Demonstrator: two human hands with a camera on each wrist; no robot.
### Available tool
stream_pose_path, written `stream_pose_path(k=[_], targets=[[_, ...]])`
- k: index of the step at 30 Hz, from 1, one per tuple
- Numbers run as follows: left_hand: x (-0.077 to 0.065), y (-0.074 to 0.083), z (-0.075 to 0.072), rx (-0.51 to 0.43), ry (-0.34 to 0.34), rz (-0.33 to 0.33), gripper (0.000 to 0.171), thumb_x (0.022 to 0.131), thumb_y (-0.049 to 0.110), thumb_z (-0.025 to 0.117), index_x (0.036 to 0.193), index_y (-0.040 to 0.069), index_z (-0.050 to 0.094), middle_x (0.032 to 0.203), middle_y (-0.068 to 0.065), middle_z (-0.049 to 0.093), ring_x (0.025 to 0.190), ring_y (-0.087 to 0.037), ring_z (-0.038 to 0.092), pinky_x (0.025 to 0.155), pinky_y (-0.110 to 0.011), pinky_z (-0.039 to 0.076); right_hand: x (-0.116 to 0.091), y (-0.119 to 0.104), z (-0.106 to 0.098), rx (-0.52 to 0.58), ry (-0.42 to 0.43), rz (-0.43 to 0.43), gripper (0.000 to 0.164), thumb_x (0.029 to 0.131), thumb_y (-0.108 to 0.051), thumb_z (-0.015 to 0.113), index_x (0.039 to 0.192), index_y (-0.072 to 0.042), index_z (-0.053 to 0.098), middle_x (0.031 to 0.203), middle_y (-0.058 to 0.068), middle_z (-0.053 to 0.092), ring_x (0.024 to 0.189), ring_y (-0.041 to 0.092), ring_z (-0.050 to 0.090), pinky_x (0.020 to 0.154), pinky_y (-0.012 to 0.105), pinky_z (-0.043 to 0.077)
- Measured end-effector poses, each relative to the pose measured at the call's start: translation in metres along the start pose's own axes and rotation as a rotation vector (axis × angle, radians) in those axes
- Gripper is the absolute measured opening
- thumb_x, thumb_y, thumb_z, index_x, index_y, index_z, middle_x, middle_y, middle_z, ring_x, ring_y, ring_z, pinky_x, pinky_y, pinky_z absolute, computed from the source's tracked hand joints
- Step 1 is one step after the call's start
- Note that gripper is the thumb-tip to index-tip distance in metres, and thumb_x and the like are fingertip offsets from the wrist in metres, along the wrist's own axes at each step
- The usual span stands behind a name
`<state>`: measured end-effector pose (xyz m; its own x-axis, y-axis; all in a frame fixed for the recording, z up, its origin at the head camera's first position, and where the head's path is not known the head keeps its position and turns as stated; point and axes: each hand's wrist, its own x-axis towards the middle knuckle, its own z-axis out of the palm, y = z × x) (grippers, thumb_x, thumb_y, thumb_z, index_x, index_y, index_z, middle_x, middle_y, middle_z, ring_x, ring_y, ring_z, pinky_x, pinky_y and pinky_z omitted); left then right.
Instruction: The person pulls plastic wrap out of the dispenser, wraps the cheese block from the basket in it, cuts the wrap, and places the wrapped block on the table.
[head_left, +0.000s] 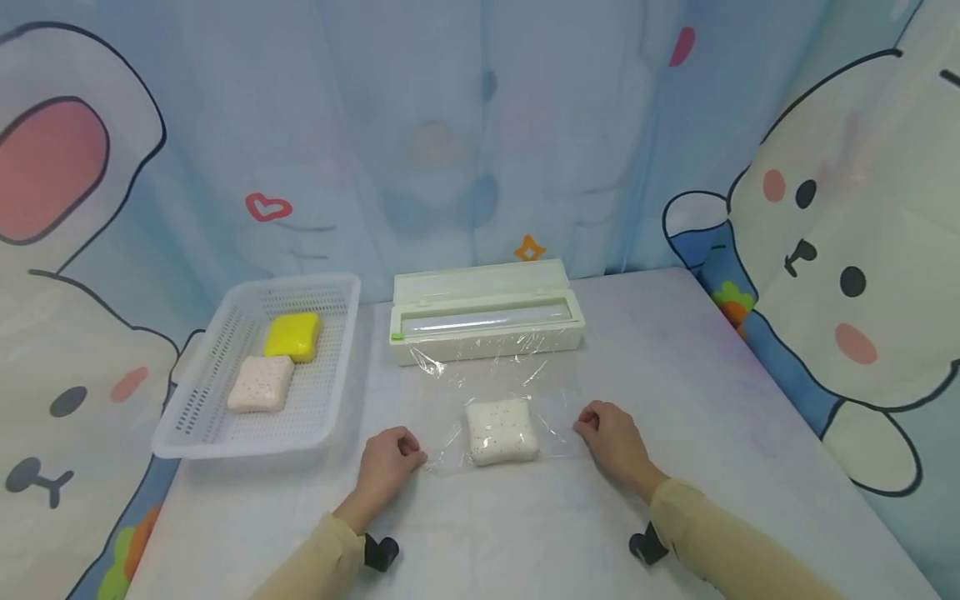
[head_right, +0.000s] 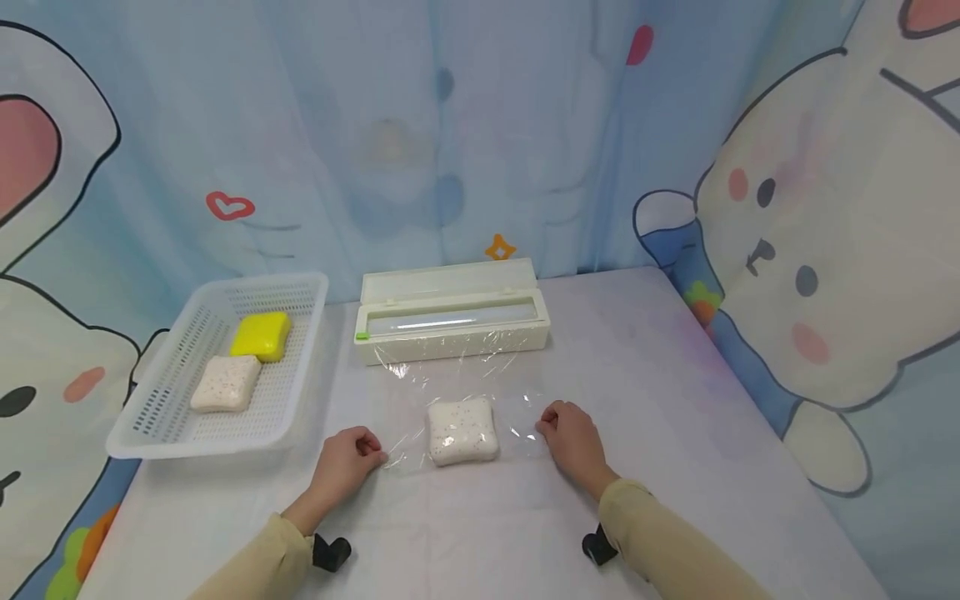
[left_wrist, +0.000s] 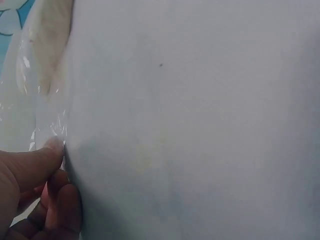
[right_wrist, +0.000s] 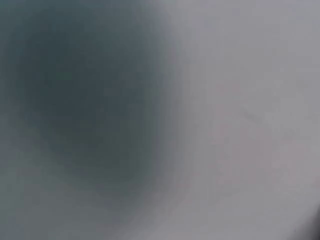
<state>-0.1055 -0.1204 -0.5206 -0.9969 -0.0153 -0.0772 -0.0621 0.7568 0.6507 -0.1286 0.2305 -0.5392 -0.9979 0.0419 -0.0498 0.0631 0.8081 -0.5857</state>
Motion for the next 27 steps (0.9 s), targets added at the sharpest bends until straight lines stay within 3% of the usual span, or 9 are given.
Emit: stream_pose_path(k=[7,9,11,13,16,18,20,24,27], targets=[[0.0,-0.004,-0.006,0.006,0.03,-0.023,0.01,0.085,0.006,0.078,0.083,0.007,0.068,0.076,-0.002,0.063,0.07,-0.013,0.052,0.063,-0.026,0.043,0.007,0.006,-0.018,0.171,-0.085,0.084,0.018,0.098,-0.01,0.064,0.109,0.004,0.069,0.092,0.012,0.067,0.074,0.017,0.061,0.064,0.027,0.05],[0.0,-0.003,-0.007,0.009,0.053,0.028,0.008,0.087,0.005,0.076,0.086,0.008,0.069,0.078,-0.001,0.064,0.072,-0.013,0.053,0.064,-0.026,0.044,0.006,0.007,-0.022,0.159,-0.06,0.074,0.02,0.1,-0.011,0.061,0.112,0.004,0.068,0.096,0.014,0.069,0.076,0.017,0.062,0.064,0.026,0.05],[-0.001,-0.001,-0.006,0.0,0.067,0.131,0.007,0.088,0.005,0.076,0.089,0.008,0.07,0.082,-0.002,0.066,0.075,-0.013,0.055,0.066,-0.026,0.048,0.004,0.005,-0.024,0.13,0.0,0.035,0.019,0.101,-0.011,0.06,0.112,0.002,0.068,0.101,0.014,0.069,0.079,0.018,0.06,0.066,0.025,0.048],[0.0,0.003,-0.003,-0.016,0.057,0.277,0.011,0.086,0.005,0.078,0.093,0.008,0.07,0.087,-0.003,0.068,0.077,-0.014,0.06,0.07,-0.026,0.053,0.0,-0.001,-0.024,0.096,0.066,-0.073,0.015,0.1,-0.009,0.062,0.111,-0.001,0.069,0.102,0.012,0.069,0.082,0.017,0.058,0.068,0.026,0.047],[0.003,0.01,0.005,-0.009,-0.006,0.501,0.026,0.081,0.007,0.084,0.103,0.007,0.069,0.1,-0.004,0.069,0.09,-0.019,0.066,0.081,-0.03,0.058,-0.005,-0.015,-0.017,0.064,0.113,-0.359,0.014,0.094,-0.002,0.069,0.107,-0.005,0.07,0.103,0.008,0.07,0.083,0.017,0.06,0.07,0.028,0.051],[0.006,0.015,0.012,0.033,-0.049,0.622,0.039,0.077,0.009,0.088,0.11,0.007,0.067,0.11,-0.006,0.068,0.103,-0.022,0.067,0.091,-0.033,0.058,-0.008,-0.025,-0.01,0.042,0.083,-0.568,0.02,0.089,-0.001,0.075,0.107,-0.008,0.07,0.107,0.007,0.071,0.086,0.018,0.065,0.074,0.03,0.057],[0.008,0.02,0.016,0.1,-0.088,0.696,0.049,0.074,0.012,0.09,0.116,0.009,0.066,0.12,-0.006,0.065,0.114,-0.024,0.063,0.1,-0.036,0.055,-0.01,-0.034,-0.002,-0.001,0.01,-0.697,0.028,0.085,-0.006,0.08,0.11,-0.011,0.069,0.115,0.006,0.071,0.096,0.02,0.068,0.084,0.034,0.059],[0.01,0.026,0.022,0.191,-0.126,0.762,0.054,0.072,0.011,0.091,0.12,0.011,0.065,0.128,-0.005,0.062,0.122,-0.025,0.06,0.104,-0.037,0.053,-0.011,-0.043,0.009,-0.09,-0.121,-0.746,0.041,0.08,-0.018,0.087,0.114,-0.014,0.064,0.127,0.004,0.065,0.117,0.025,0.064,0.099,0.041,0.056],[0.009,0.027,0.026,0.202,-0.111,0.774,0.048,0.076,0.008,0.088,0.118,0.013,0.066,0.125,-0.003,0.064,0.119,-0.023,0.062,0.101,-0.036,0.054,-0.01,-0.044,0.013,-0.128,-0.147,-0.744,0.045,0.078,-0.016,0.088,0.114,-0.015,0.061,0.127,0.003,0.062,0.12,0.025,0.063,0.102,0.042,0.055]])
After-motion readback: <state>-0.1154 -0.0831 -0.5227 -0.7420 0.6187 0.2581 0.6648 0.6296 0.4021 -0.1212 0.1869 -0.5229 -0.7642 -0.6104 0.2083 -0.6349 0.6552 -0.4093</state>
